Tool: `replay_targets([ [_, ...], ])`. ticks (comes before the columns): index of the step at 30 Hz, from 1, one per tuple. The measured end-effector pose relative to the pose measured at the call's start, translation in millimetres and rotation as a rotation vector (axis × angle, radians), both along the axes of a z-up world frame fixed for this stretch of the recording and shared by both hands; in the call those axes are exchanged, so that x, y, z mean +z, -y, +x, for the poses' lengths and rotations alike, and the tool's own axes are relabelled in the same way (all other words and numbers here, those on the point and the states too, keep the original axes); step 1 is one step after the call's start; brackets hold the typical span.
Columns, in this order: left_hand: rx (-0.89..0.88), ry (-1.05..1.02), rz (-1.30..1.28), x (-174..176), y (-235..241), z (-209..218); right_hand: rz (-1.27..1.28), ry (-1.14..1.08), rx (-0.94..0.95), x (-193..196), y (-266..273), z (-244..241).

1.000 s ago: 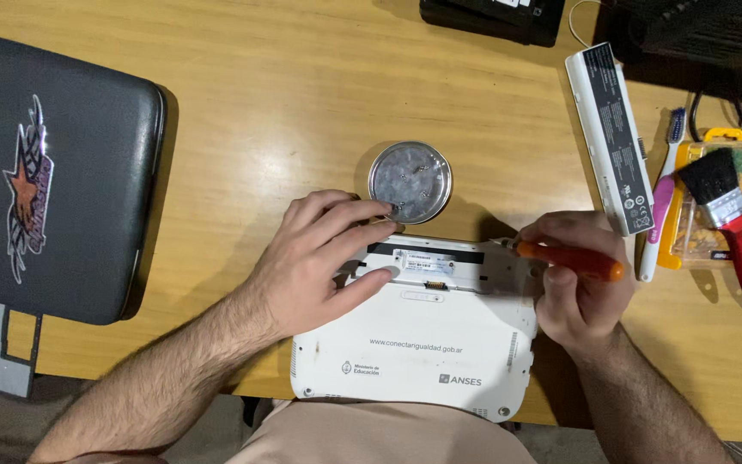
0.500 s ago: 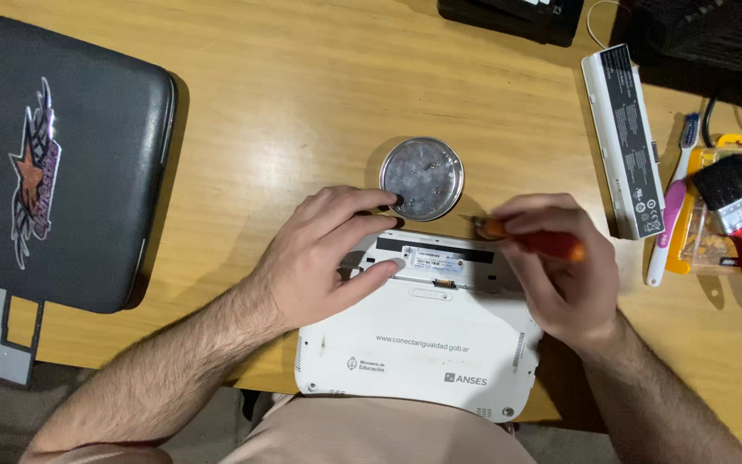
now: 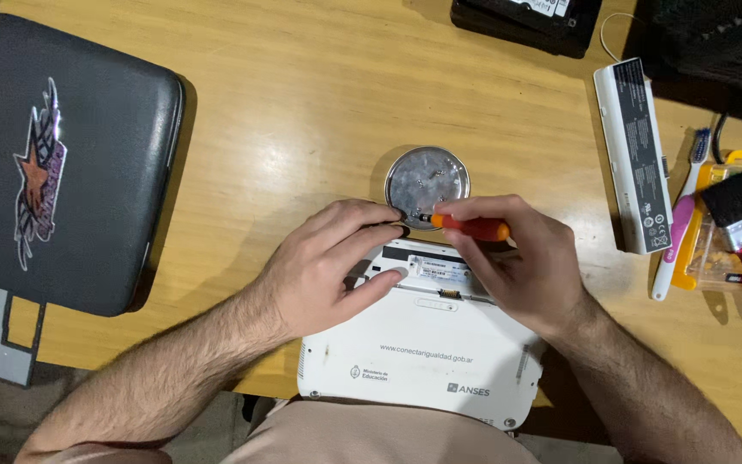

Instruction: The person uses a screwdriver to remove several screws from the back of a white electronic device. They place the removed screws into a small metal container and continue unscrewing until the back cover is loose.

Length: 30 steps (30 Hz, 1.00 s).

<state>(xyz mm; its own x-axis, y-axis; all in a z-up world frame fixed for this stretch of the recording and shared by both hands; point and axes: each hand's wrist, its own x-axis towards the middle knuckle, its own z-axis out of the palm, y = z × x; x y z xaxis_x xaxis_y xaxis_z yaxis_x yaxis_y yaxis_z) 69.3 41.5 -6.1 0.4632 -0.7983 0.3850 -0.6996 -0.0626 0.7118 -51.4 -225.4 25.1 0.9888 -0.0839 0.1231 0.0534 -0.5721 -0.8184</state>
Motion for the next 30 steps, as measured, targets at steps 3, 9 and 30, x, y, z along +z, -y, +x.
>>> replay_targets([
  [3, -0.004, 0.003, 0.007, 2.0, -0.1, 0.4, -0.024, 0.015, 0.032, -6.4, 1.1, -1.3],
  [9, -0.004, 0.01, 0.018, 0.1, -1.6, -0.3, -0.068, 0.072, 0.062, -9.0, 1.7, -0.3],
  [30, 0.044, -0.015, 0.027, 0.5, 0.0, -2.9, 0.445, -0.046, -0.195, -2.2, 7.5, 2.8],
])
